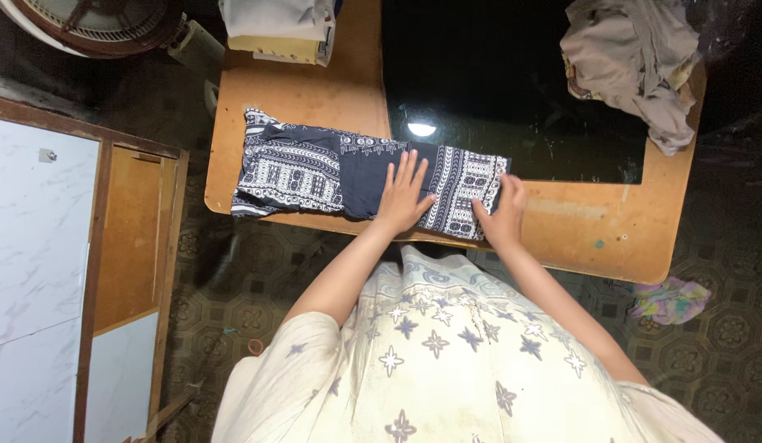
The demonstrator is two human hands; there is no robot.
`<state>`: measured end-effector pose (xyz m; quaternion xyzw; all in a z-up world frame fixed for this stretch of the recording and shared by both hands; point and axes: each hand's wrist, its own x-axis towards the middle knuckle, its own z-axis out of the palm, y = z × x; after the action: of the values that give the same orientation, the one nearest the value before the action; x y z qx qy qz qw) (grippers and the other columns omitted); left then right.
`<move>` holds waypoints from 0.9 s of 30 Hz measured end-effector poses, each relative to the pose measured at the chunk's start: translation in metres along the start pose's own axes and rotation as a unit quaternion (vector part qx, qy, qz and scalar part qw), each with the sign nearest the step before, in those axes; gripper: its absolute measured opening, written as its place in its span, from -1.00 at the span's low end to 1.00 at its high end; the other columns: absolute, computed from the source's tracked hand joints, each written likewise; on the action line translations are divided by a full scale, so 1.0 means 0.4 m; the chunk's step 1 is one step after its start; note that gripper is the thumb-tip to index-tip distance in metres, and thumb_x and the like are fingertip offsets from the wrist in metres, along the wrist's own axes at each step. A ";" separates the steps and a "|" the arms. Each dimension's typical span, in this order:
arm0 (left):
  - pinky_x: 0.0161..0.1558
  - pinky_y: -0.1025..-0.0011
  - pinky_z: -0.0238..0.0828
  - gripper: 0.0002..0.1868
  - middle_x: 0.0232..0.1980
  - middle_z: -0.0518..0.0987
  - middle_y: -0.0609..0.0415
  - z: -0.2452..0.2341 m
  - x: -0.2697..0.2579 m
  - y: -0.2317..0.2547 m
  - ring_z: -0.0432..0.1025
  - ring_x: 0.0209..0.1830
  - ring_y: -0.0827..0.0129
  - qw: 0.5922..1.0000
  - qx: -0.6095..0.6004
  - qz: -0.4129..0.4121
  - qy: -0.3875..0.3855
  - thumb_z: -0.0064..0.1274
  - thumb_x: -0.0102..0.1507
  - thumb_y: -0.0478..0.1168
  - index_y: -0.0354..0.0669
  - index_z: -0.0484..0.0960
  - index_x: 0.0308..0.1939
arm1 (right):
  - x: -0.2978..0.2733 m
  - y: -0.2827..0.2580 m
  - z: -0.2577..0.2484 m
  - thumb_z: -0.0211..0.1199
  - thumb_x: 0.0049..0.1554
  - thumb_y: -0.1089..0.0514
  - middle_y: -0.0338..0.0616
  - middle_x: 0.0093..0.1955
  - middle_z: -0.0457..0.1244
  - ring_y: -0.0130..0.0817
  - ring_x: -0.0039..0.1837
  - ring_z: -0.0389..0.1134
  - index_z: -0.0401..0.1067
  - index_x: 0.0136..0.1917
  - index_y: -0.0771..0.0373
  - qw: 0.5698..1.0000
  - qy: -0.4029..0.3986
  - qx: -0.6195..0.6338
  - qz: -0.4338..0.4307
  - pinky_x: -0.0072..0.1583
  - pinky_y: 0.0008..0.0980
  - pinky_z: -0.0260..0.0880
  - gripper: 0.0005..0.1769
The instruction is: The person folds a white cloth, then a dark patterned shirt, and finally a light-colored shirt on a wooden table. Each item is smoothed, folded into a compact rectangle, and placed on a growing stack.
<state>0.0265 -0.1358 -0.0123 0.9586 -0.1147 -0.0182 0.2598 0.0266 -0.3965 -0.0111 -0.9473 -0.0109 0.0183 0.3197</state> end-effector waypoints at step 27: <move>0.44 0.07 0.02 -0.08 0.50 0.32 -0.17 0.020 0.068 -0.055 0.22 0.49 0.03 0.516 -0.817 -0.233 -0.106 -0.30 0.33 0.45 -0.12 0.25 0.54 | 0.099 -0.247 -0.036 0.34 0.13 0.37 -0.13 -0.02 0.35 -0.49 -0.04 0.40 0.02 0.62 0.28 0.869 -0.202 0.451 0.011 0.02 -0.45 0.48 -0.12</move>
<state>0.0569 -0.1273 -0.0295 0.3074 0.1516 -0.2650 0.9013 0.0659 -0.3253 0.0590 -0.6755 -0.0556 0.2152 0.7031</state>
